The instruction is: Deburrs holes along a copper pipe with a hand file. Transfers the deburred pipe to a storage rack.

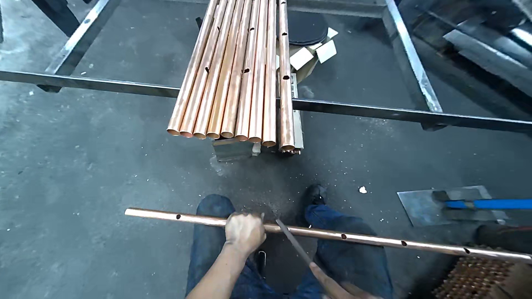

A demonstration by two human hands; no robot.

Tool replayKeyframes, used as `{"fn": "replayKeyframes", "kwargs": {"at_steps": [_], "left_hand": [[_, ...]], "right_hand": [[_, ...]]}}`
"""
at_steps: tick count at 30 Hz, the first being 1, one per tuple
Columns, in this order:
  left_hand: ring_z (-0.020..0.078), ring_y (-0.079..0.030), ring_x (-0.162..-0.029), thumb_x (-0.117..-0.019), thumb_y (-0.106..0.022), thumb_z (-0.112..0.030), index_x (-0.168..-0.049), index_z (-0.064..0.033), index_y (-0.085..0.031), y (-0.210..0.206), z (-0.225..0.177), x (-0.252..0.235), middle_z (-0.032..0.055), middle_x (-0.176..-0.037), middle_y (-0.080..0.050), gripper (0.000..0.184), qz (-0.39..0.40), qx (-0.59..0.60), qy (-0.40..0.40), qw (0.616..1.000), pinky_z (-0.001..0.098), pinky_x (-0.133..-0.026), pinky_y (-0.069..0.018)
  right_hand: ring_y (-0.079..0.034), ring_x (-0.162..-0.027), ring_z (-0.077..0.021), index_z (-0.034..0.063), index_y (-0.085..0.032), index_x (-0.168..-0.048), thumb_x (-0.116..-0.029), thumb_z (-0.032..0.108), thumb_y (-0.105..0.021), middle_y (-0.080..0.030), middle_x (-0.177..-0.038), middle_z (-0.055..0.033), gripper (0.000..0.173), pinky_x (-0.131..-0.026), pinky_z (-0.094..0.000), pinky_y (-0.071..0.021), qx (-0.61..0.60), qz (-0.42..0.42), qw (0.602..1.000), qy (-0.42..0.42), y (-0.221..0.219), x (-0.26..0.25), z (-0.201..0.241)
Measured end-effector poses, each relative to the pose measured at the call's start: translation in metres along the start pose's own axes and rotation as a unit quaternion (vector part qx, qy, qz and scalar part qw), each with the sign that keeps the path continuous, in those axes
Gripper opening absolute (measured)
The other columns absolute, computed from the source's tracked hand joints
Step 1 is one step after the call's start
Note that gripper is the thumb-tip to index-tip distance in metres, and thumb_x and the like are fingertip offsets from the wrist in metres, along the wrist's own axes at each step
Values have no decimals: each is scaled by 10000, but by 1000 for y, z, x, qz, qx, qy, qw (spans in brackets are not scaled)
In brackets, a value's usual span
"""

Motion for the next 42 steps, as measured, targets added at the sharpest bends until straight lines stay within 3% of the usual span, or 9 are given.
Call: {"fn": "replayKeyframes", "kwargs": {"at_steps": [2, 6, 9, 11, 15, 21, 35, 38, 42], "left_hand": [[310, -755, -975, -1084, -333, -434, -1020, -90, -725, -3, 0, -1, 126, -960, -772, 526, -24, 1, -2, 1000, 515, -850, -582], [271, -768, -915, -1106, -277, -483, -958, -115, -741, -3, 4, 2, 92, -879, -774, 610, -110, -17, 9, 994, 473, -825, -596], [228, -769, -872, -1034, -468, -531, -948, -149, -749, 0, 6, 9, 54, -856, -774, 483, -162, -19, 1, 987, 442, -815, -601], [250, -752, -920, -845, -672, -541, -1050, -133, -738, -1, 7, 15, 67, -951, -775, 461, -136, -3, 1, 991, 471, -846, -584], [286, -726, -1023, -827, -440, -917, -1245, -119, -676, 1, -8, 19, 96, -1137, -744, 931, -84, -16, -35, 996, 502, -890, -573], [224, -747, -845, -864, -370, -906, -980, -161, -743, -2, -15, 24, 36, -904, -764, 841, -208, -54, -71, 974, 436, -739, -596], [305, -740, -970, -901, -179, -898, -1121, -160, -711, 1, -17, 10, 103, -981, -757, 935, -3, -32, -51, 998, 544, -845, -575], [302, -717, -1040, -848, -355, -926, -1135, -184, -721, 3, -17, -1, 94, -1046, -752, 876, 96, -39, -49, 993, 567, -920, -558], [365, -711, -1033, -898, -601, -493, -972, -90, -707, 8, -18, -11, 153, -1059, -732, 424, 187, -26, 9, 982, 647, -814, -558]], "right_hand": [[-713, -787, -383, 266, -466, -1570, -1051, 330, -442, -731, -894, -162, 524, -658, -576, -555, 11, -10, 1000, -15, 4, -42, 10], [-708, -1049, -368, 301, -478, -1546, -1040, 353, -450, -739, -1087, -144, 509, -876, -585, -554, 48, 79, 993, -69, 16, -109, 19], [-735, -943, -343, 348, -535, -1515, -1028, 389, -502, -767, -1056, -105, 490, -798, -593, -571, -16, -39, 998, -48, 29, -72, -4], [-733, -812, -335, 327, -542, -1516, -1029, 378, -528, -767, -1008, -107, 490, -692, -596, -577, -65, -114, 991, -35, 41, -36, -24], [-713, -774, -350, 304, -516, -1538, -1031, 392, -521, -749, -993, -140, 514, -667, -600, -561, -112, -131, 983, -64, 31, 3, -66], [-711, -762, -324, 292, -544, -1519, -1022, 381, -541, -751, -984, -120, 505, -654, -574, -560, -137, -149, 977, -68, 6, 10, -72], [-717, -738, -303, 314, -537, -1522, -1031, 409, -519, -750, -967, -96, 500, -614, -531, -567, -104, -180, 978, -6, -3, 6, -56], [-713, -741, -306, 308, -547, -1514, -1042, 392, -503, -738, -954, -102, 482, -602, -517, -564, -89, -177, 980, 0, -6, 8, -42], [-719, -744, -334, 275, -557, -1509, -1054, 352, -487, -734, -949, -141, 467, -589, -513, -565, -50, -152, 987, 9, -9, 23, -27]]}}
Point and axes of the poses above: each hand's wrist, its own x-axis away from the middle knuckle, its own y-axis out of the back of the hand, z = x × y, the point moved 8 cm from there along -x, towards the middle knuckle
